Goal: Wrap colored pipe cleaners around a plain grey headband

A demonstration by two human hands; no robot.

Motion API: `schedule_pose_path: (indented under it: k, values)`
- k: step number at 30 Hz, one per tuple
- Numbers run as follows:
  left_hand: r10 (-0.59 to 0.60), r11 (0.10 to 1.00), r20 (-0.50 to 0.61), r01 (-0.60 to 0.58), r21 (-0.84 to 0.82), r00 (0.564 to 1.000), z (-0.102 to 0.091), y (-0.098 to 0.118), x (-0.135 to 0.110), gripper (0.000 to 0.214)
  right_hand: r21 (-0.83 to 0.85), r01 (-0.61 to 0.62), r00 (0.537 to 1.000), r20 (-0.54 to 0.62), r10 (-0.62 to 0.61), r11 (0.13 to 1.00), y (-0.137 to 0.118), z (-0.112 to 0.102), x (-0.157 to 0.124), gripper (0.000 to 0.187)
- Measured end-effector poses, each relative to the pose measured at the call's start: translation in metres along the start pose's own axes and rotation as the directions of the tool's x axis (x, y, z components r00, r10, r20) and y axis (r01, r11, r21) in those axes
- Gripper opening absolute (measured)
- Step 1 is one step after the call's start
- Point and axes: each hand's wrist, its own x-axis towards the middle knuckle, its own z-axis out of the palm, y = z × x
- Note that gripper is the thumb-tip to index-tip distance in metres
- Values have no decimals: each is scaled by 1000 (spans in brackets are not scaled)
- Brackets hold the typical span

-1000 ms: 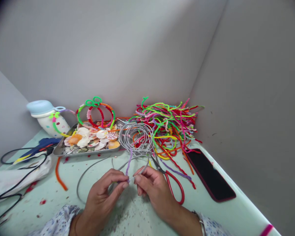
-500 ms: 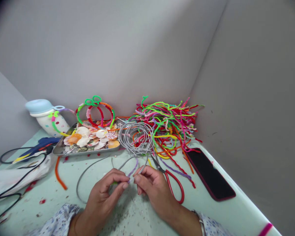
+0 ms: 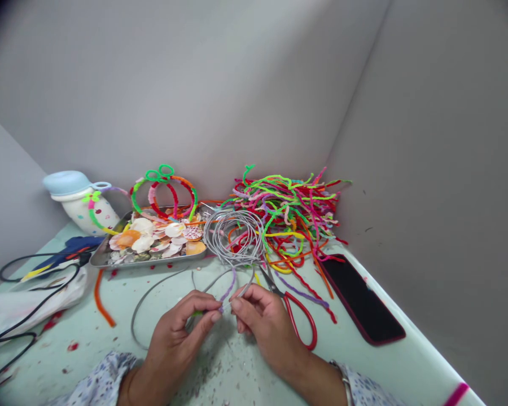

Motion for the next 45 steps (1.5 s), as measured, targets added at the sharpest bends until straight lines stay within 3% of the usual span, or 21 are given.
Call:
schedule_pose_path:
  k: [14,25,32,40,45]
  values:
    - [-47,999,103,49,-20,994,-2,6,-1,12,-79,27,1000,-10,-28,997,-11,4,-3,27]
    - [-112,994,46,111,22,993,0,-1,1,10,-66,53,990,-125,-61,996,-2,-3,2,30]
    - [-127,992,85,125,27,988,-2,4,0,14,-189,67,966,-232,-111,980,-8,-2,3,32]
    - [-132,991,141,132,12,981,-2,4,0,17,-323,152,942,-238,-236,934,-6,-2,5,24]
    - [-150,989,164,148,24,975,-2,2,-2,19,-368,156,940,-230,-252,917,-4,-3,6,24]
